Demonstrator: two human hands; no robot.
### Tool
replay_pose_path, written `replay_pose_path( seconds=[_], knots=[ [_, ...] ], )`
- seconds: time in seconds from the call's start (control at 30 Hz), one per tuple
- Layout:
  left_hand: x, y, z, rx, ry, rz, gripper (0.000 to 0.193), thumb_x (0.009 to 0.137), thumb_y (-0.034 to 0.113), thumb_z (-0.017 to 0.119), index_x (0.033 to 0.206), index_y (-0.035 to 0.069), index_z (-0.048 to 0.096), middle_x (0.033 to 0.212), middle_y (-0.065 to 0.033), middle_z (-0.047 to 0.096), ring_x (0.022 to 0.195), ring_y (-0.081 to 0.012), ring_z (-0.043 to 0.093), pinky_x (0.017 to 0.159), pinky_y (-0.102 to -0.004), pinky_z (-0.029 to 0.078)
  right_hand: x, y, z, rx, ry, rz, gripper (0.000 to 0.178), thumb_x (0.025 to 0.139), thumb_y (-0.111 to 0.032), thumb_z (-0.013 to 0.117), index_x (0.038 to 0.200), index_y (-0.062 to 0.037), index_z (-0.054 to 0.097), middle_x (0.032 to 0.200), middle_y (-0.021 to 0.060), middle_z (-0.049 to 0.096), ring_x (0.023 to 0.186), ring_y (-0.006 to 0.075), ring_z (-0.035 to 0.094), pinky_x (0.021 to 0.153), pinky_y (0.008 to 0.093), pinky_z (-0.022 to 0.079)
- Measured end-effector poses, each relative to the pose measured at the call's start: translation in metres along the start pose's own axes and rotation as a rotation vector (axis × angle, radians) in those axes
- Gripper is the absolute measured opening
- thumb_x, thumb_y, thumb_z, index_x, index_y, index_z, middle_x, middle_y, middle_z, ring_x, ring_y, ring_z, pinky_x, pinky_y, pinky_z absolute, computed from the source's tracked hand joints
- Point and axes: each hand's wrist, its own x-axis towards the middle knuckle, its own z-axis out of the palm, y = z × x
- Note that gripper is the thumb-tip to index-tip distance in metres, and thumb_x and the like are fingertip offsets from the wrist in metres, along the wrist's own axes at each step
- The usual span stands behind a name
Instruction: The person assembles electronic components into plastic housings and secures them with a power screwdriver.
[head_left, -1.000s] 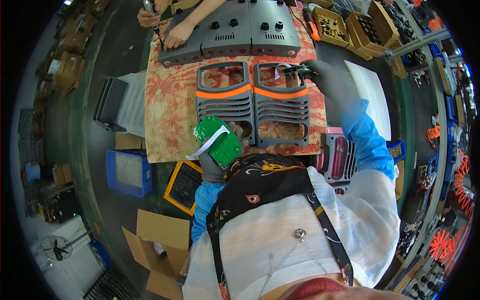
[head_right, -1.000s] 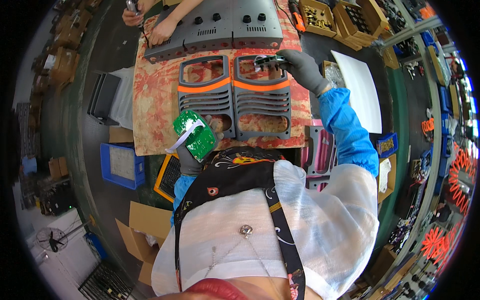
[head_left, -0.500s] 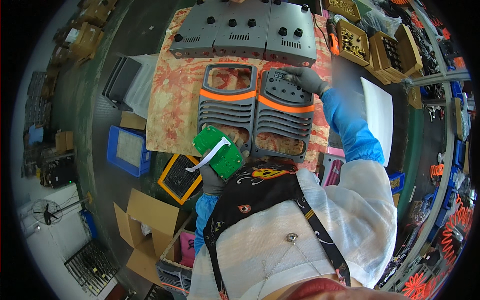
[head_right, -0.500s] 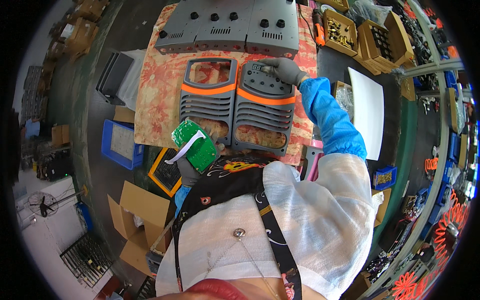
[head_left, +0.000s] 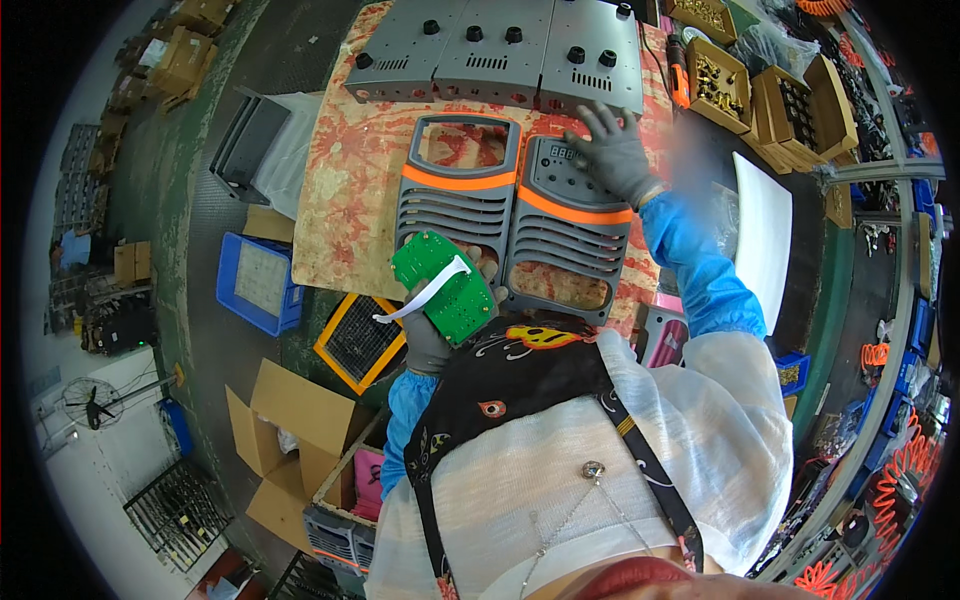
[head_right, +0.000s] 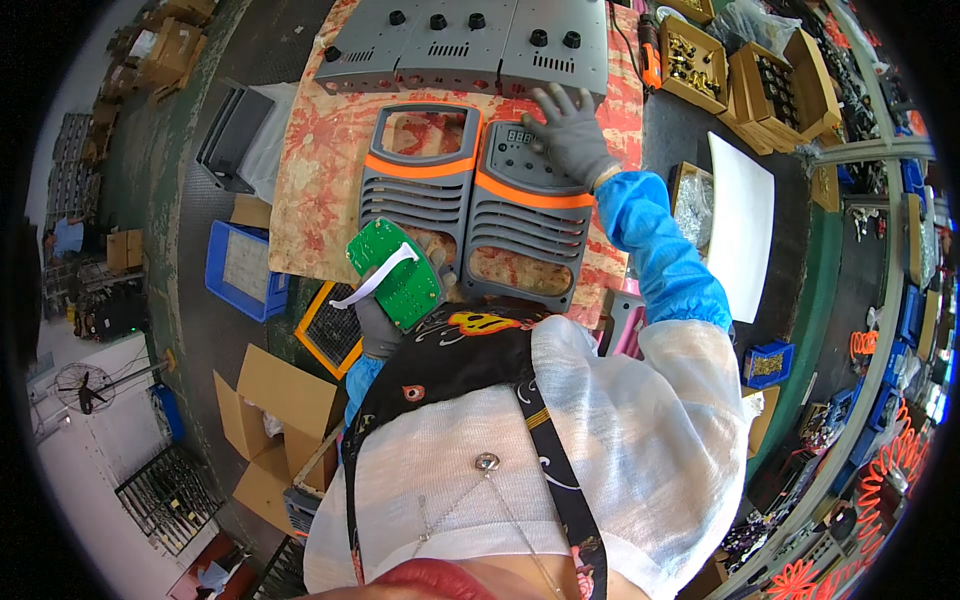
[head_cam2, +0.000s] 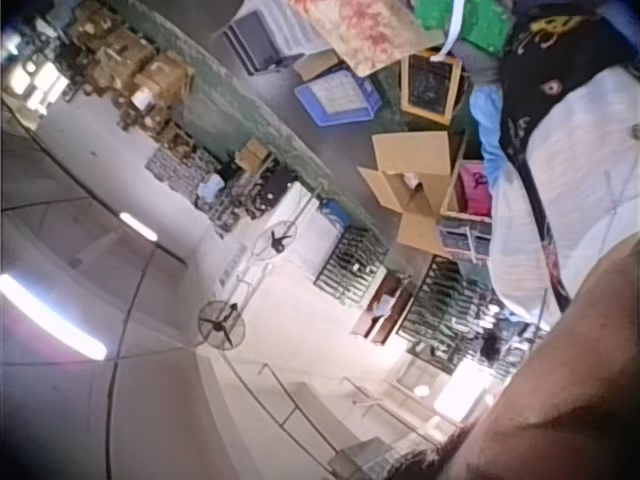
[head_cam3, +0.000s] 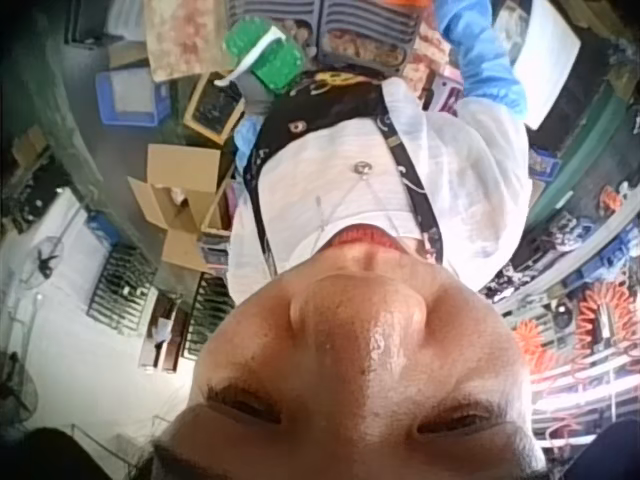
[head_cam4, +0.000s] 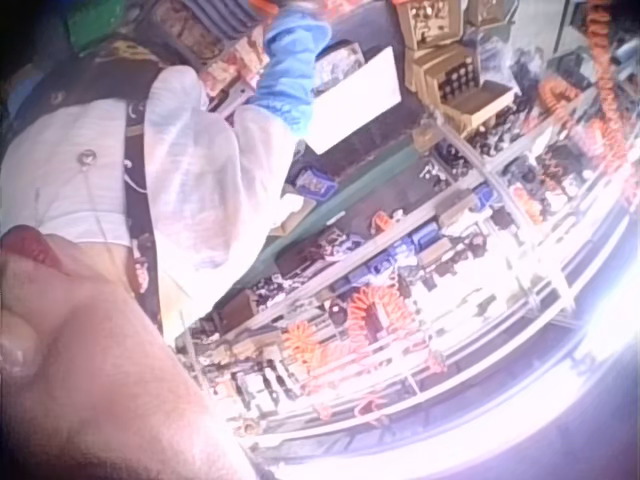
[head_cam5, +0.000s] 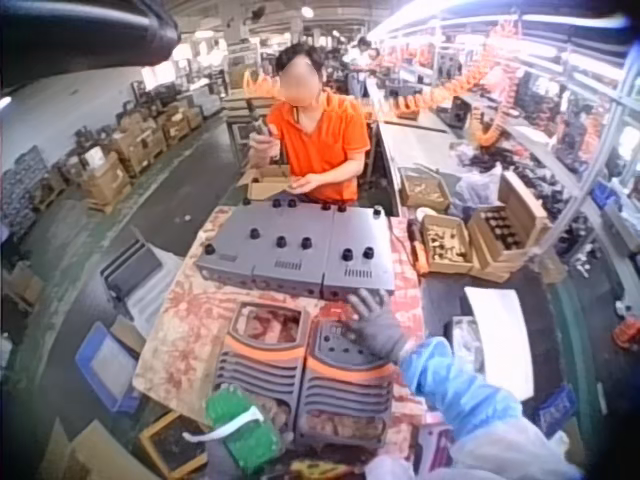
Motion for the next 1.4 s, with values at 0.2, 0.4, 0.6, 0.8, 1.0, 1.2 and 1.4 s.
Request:
replay_pose_path(
  seconds=[0.2, 0.4, 0.6, 0.8, 1.0, 1.2, 1.4],
  knots=[
    [0.016, 0.007, -0.025, 0.279, 0.210, 0.072, 0.060, 0.090, 0.048, 0.047, 0.131, 0.004, 0.043, 0.120, -0.0143, 0.056, 0.106, -0.0307, 0.058, 0.090, -0.0455, 0.050, -0.004, -0.031, -0.027, 0.079, 0.039, 0.202, 0.048, 0.079, -0.032, 0.066, 0.123, -0.0221, 0.053, 0.131, 0.0080, 0.046, 0.128, 0.0281, 0.037, 0.102, 0.0515, 0.029],
    [0.029, 0.009, 0.020, 0.346, 0.131, -0.070, 0.039, 0.096, 0.035, 0.045, 0.122, 0.006, 0.050, 0.109, -0.0102, 0.061, 0.095, -0.0172, 0.063, 0.077, -0.0318, 0.056, 0.000, -0.080, -0.119, 0.351, 0.255, -0.350, 0.048, 0.073, -0.022, 0.066, 0.120, -0.0184, 0.055, 0.120, 0.0070, 0.055, 0.118, 0.0272, 0.050, 0.096, 0.0422, 0.040],
    [0.027, 0.001, 0.034, 0.641, -0.063, 0.065, 0.033, 0.096, 0.024, 0.044, 0.121, 0.003, 0.049, 0.112, -0.0097, 0.059, 0.097, -0.0174, 0.062, 0.084, -0.0307, 0.054, 0.005, -0.091, -0.124, 0.524, 0.312, -0.718, 0.039, 0.078, -0.015, 0.056, 0.117, -0.0120, 0.055, 0.121, 0.0096, 0.056, 0.115, 0.0293, 0.052, 0.099, 0.0461, 0.039],
    [0.042, 0.020, 0.028, 0.525, 0.253, -0.043, 0.032, 0.094, 0.025, 0.047, 0.116, 0.003, 0.053, 0.104, -0.0092, 0.062, 0.093, -0.0177, 0.064, 0.080, -0.0308, 0.055, 0.011, -0.099, -0.153, 0.443, 0.092, -0.430, 0.047, 0.071, -0.022, 0.067, 0.117, -0.0149, 0.057, 0.123, 0.0112, 0.054, 0.118, 0.0296, 0.049, 0.096, 0.0461, 0.038],
    [0.057, 0.029, 0.047, 0.872, 0.131, 0.336, 0.035, 0.095, 0.030, 0.045, 0.106, 0.000, 0.059, 0.096, -0.0068, 0.062, 0.078, -0.0133, 0.059, 0.066, -0.0283, 0.048, 0.001, -0.155, -0.153, 0.436, 0.085, -0.357, 0.062, 0.064, -0.022, 0.071, 0.122, -0.0118, 0.052, 0.115, 0.0097, 0.055, 0.114, 0.0289, 0.051, 0.090, 0.0423, 0.042],
    [0.061, 0.040, 0.072, 0.804, 0.161, 0.191, 0.047, 0.093, 0.047, 0.048, 0.111, 0.004, 0.055, 0.092, -0.0055, 0.060, 0.077, -0.0109, 0.059, 0.064, -0.0261, 0.050, 0.027, -0.136, -0.094, 0.989, 0.212, 0.142, 0.040, 0.085, -0.010, 0.059, 0.123, -0.0038, 0.050, 0.102, 0.0113, 0.062, 0.088, 0.0270, 0.063, 0.072, 0.0334, 0.051],
    [0.065, 0.049, 0.037, 0.889, 0.278, 0.221, 0.041, 0.093, 0.037, 0.050, 0.120, 0.007, 0.051, 0.098, -0.0025, 0.056, 0.072, -0.0097, 0.057, 0.063, -0.0235, 0.050, 0.057, -0.099, -0.042, 2.231, -0.095, 0.648, 0.028, 0.092, -0.009, 0.053, 0.118, 0.0018, 0.051, 0.100, 0.0094, 0.063, 0.081, 0.0181, 0.065, 0.064, 0.0297, 0.057]
  ],
)
